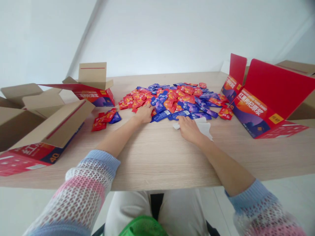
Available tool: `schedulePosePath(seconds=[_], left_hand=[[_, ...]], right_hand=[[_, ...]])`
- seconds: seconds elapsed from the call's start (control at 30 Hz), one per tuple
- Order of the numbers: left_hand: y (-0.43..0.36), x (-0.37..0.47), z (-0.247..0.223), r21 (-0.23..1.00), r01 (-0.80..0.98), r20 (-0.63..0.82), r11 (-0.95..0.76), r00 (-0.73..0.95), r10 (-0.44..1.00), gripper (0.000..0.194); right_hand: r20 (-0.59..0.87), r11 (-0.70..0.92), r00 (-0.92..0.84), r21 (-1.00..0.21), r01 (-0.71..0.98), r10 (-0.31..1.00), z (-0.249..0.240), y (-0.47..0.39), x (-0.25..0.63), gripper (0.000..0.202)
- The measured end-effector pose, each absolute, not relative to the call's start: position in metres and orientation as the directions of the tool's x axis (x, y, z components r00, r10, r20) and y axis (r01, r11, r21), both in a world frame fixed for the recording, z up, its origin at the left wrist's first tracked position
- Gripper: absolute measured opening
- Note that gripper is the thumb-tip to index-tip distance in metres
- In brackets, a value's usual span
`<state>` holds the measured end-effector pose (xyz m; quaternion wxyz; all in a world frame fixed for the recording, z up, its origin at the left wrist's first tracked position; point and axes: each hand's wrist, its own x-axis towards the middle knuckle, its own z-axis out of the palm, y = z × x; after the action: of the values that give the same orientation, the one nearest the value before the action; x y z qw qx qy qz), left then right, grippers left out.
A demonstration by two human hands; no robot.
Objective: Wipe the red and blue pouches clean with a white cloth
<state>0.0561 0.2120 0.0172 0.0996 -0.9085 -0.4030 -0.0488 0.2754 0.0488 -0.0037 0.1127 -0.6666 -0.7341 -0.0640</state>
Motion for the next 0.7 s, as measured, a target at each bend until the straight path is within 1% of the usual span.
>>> schedulePosePath(seconds=[0.1, 0.2, 0.27, 0.33, 0.37, 0.4, 0.47, 0.53, 0.57, 0.63, 0.7], left_hand=[[0.202, 0.05, 0.018, -0.173, 0.7, 0.175, -0.693, 0.714, 0.678, 0.045], [0.197, 0.041, 0.022, -0.192, 0.682, 0.207, -0.706, 0.731, 0.65, 0.035], [0.197, 0.034, 0.026, -0.21, 0.712, 0.281, -0.67, 0.7, 0.656, 0.03], [0.197, 0.026, 0.03, -0.235, 0.733, 0.407, -0.639, 0.671, 0.62, 0.027], [0.195, 0.022, 0.032, -0.252, 0.719, 0.479, -0.648, 0.674, 0.562, 0.026], [0.192, 0.019, 0.035, -0.276, 0.684, 0.546, -0.675, 0.69, 0.475, 0.025], [0.18, 0.016, 0.04, -0.346, 0.563, 0.647, -0.751, 0.723, 0.244, 0.025], [0.161, 0.019, 0.041, -0.412, 0.413, 0.691, -0.812, 0.723, 0.017, 0.021], [0.151, 0.023, 0.04, -0.43, 0.338, 0.699, -0.837, 0.712, -0.072, 0.018], [0.133, 0.034, 0.032, -0.406, 0.194, 0.701, -0.893, 0.693, -0.168, 0.014], [0.121, 0.047, 0.018, -0.286, 0.04, 0.706, -0.958, 0.684, -0.182, 0.013]], right_hand=[[0.249, 0.091, -0.074, -0.057, 0.994, 0.966, -0.004, 0.048, 0.275, 0.052], [0.248, 0.07, -0.041, -0.109, 0.992, 0.968, -0.004, 0.047, 0.276, 0.051], [0.254, 0.055, -0.011, -0.164, 0.985, 0.967, -0.006, 0.048, 0.277, 0.05], [0.263, 0.042, 0.017, -0.218, 0.975, 0.965, -0.009, 0.05, 0.278, 0.048], [0.269, 0.039, 0.03, -0.246, 0.969, 0.963, -0.011, 0.051, 0.279, 0.047], [0.279, 0.037, 0.044, -0.275, 0.961, 0.959, -0.013, 0.053, 0.279, 0.046], [0.316, 0.039, 0.074, -0.338, 0.94, 0.946, -0.018, 0.058, 0.281, 0.041], [0.375, 0.075, 0.093, -0.41, 0.909, 0.922, -0.021, 0.063, 0.283, 0.036], [0.411, 0.105, 0.101, -0.449, 0.888, 0.906, -0.022, 0.065, 0.284, 0.033], [0.494, 0.176, 0.124, -0.518, 0.837, 0.861, -0.021, 0.067, 0.285, 0.027], [0.567, 0.246, 0.156, -0.566, 0.787, 0.809, -0.017, 0.068, 0.286, 0.02]])
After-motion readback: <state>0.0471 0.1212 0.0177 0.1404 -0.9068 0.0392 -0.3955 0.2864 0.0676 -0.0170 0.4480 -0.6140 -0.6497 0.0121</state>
